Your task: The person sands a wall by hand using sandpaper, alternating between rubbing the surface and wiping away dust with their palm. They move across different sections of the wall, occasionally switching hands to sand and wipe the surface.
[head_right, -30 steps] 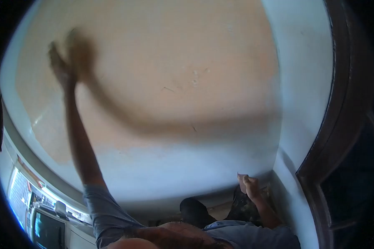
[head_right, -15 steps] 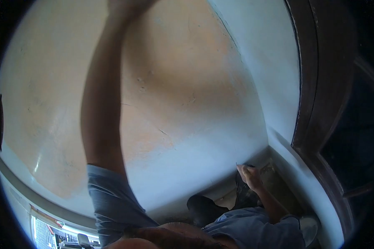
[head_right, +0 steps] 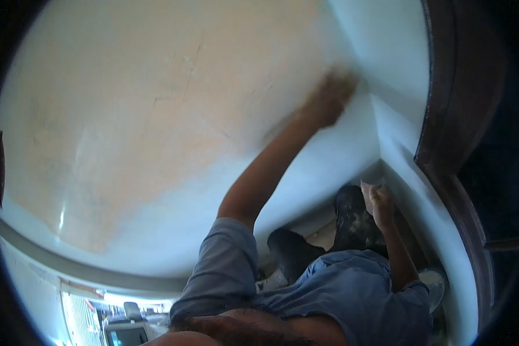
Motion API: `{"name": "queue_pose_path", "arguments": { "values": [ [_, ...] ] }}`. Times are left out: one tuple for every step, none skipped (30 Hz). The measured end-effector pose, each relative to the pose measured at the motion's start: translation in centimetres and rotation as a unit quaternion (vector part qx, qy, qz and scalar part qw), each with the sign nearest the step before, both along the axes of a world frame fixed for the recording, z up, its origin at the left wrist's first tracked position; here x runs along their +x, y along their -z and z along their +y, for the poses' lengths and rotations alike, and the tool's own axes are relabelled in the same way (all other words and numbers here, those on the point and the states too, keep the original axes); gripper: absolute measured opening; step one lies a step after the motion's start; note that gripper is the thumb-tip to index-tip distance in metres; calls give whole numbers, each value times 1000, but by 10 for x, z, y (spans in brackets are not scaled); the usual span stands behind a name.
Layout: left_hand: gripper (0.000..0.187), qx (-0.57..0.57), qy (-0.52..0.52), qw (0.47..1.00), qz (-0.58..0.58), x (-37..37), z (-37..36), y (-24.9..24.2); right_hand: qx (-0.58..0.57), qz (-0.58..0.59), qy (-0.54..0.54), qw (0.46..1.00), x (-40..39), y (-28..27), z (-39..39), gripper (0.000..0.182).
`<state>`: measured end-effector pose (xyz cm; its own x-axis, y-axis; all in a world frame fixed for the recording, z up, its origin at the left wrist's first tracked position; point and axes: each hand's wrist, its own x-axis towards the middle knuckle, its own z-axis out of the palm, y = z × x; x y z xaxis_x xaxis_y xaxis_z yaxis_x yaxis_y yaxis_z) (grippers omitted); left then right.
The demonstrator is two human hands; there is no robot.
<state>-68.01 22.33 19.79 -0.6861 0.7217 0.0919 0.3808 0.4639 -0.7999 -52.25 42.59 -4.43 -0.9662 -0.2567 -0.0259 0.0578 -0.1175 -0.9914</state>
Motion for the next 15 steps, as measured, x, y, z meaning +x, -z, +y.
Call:
{"name": "queue_pose_path", "arguments": {
  "values": [
    [54,24,12,986,-162,24,-3,9,63,1,-14,998,1,4,3,40],
    [54,30,2,986,-166,43,-7,13,62,-2,-6,998,3,7,2,40],
    [44,189,-78,915,-347,61,-7,-4,61,-6,2,998,4,7,0,40],
    [34,334,-148,783,-504,82,-12,-23,84,34,18,996,2,28,-3,41],
    [36,397,3,870,-291,111,-31,-44,95,48,24,994,4,36,-3,41],
    [43,360,65,928,-69,118,-79,-51,107,62,31,992,6,43,-2,41],
    [48,370,94,915,129,136,-95,-83,144,57,-19,988,4,40,-4,41],
    [54,356,85,883,294,151,-112,-115,179,50,-71,980,4,39,-8,42],
    [60,346,22,841,416,165,-118,-150,177,40,-74,981,6,38,-16,42],
    [66,344,-63,795,496,170,-119,-174,122,30,-96,987,8,31,-29,42],
    [67,303,-120,781,532,159,-122,-178,67,22,-113,991,9,22,-41,43],
    [69,261,-174,763,566,142,-124,-181,68,17,-107,992,11,6,-49,43],
    [69,266,-171,766,560,130,-112,-176,10,-9,-140,990,15,-18,-55,43],
    [70,256,-158,817,492,118,-90,-166,-14,-7,-145,989,16,-22,-61,43],
    [71,244,-145,861,422,106,-72,-151,-38,-5,-150,988,18,-27,-68,43]
  ]
}}
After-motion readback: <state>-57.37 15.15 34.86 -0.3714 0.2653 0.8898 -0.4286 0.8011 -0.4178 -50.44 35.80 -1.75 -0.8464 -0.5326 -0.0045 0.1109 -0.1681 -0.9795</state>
